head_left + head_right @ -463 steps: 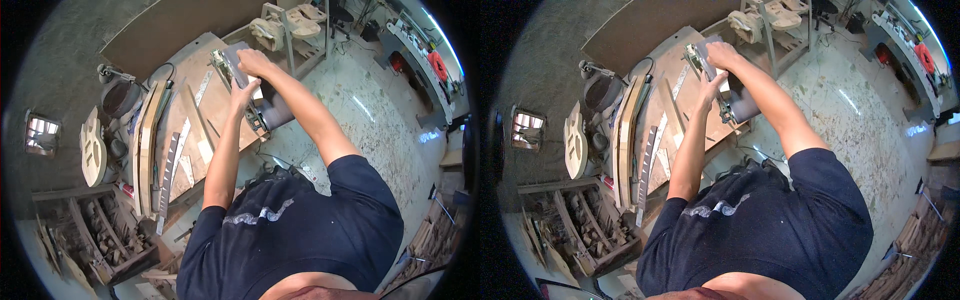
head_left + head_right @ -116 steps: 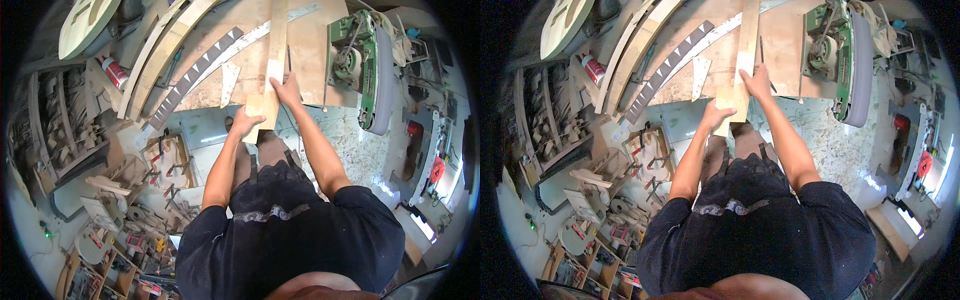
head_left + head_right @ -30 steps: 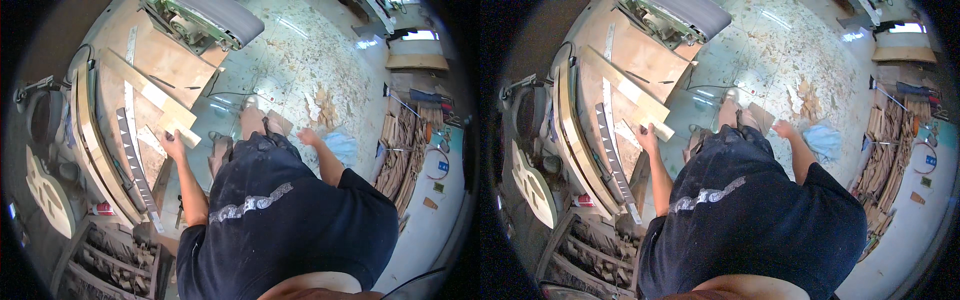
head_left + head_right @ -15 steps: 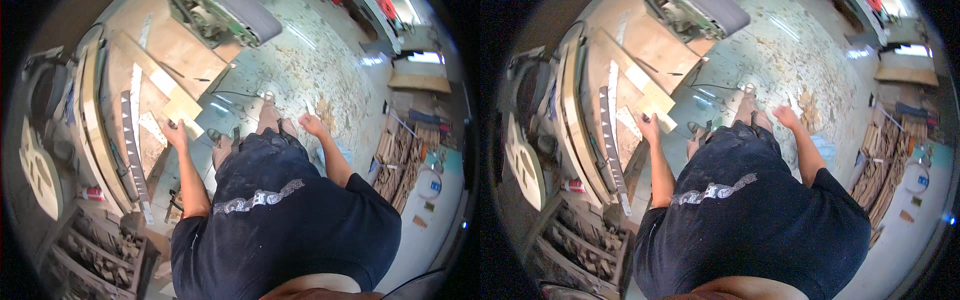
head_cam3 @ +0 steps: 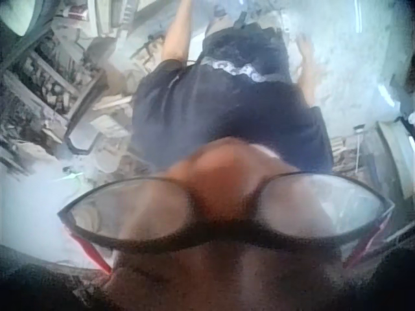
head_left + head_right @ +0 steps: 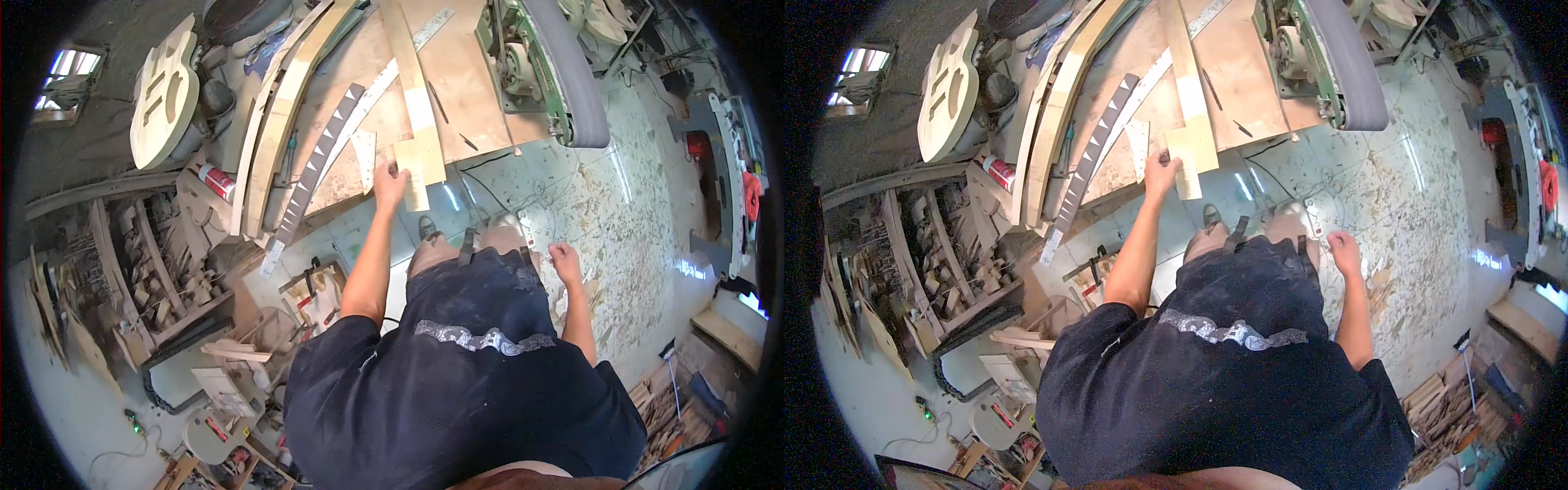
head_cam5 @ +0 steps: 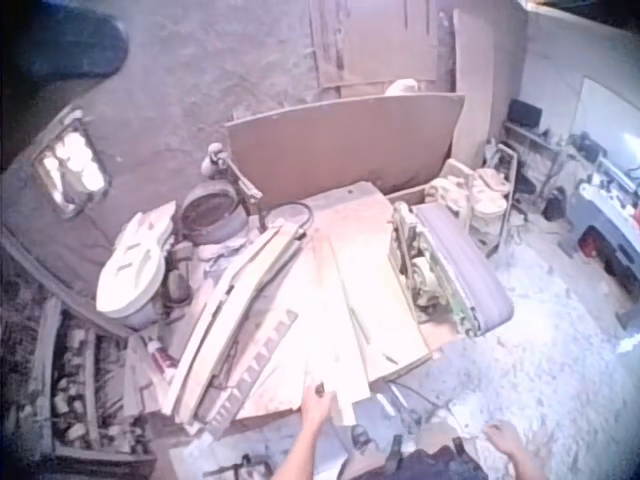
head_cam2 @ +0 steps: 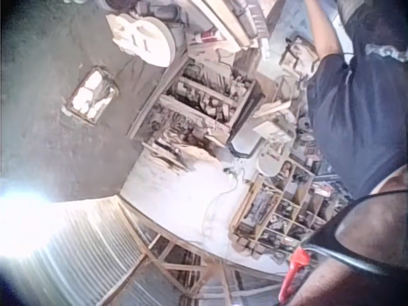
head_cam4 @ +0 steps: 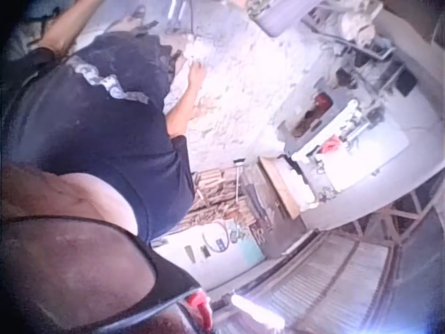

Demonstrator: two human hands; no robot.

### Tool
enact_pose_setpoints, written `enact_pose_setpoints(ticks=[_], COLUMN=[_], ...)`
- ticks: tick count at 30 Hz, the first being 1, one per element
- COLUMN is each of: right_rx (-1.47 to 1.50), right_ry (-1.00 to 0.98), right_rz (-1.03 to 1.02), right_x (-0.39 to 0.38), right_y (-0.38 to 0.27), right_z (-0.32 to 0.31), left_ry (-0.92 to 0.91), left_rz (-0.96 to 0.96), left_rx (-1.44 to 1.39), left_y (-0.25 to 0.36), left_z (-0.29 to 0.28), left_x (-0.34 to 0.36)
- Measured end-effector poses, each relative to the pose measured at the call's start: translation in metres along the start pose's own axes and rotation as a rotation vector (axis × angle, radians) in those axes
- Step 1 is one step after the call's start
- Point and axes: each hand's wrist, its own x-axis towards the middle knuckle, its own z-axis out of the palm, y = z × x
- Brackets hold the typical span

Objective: The person holds a small rectangular wooden block and presses different sides of it against a moving belt sander, then uses a pencil to mark a line on a curved wooden piece after placing the block against it.

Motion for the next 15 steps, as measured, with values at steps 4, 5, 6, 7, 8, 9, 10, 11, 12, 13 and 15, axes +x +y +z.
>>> enact_pose_setpoints(ticks=[4,5,6,7,8,9,10,11,12,13,15], right_rx=[0.083,0.125,0.116,0.158,0.216,0.244,0.195,0.144,0.105,0.115,0.247], right_ry=[-0.125,-0.165,-0.178,-0.231,-0.298,-0.308,-0.349,-0.402,-0.425,-0.435,-0.519], right_rz=[-0.16,-0.177,-0.168,-0.184,-0.213,-0.221,-0.246,-0.273,-0.33,-0.326,-0.299], right_x=[0.033,0.044,0.053,0.06,0.068,0.078,0.087,0.089,0.091,0.09,0.089], right_y=[-0.065,-0.071,-0.071,-0.078,-0.087,-0.095,-0.102,-0.11,-0.121,-0.133,-0.144], right_z=[0.011,0.018,0.026,0.034,0.045,0.054,0.063,0.074,0.077,0.085,0.093], left_ry=[0.122,0.147,0.156,0.157,0.204,0.242,0.304,0.315,0.366,0.411,0.374], left_rz=[-0.041,-0.048,-0.09,-0.097,-0.118,-0.124,-0.043,-0.037,-0.07,-0.098,-0.149], left_rx=[0.016,0.002,0.047,0.051,0.105,0.166,0.177,0.209,0.238,0.27,0.306], left_y=[-0.003,0.0,0.016,0.018,0.017,0.027,0.036,0.038,0.032,0.027,0.024], left_z=[-0.011,-0.012,-0.012,-0.007,-0.014,-0.025,-0.03,-0.046,-0.055,-0.066,-0.075], left_x=[-0.015,-0.02,-0.028,-0.034,-0.04,-0.04,-0.047,-0.047,-0.049,-0.049,-0.036])
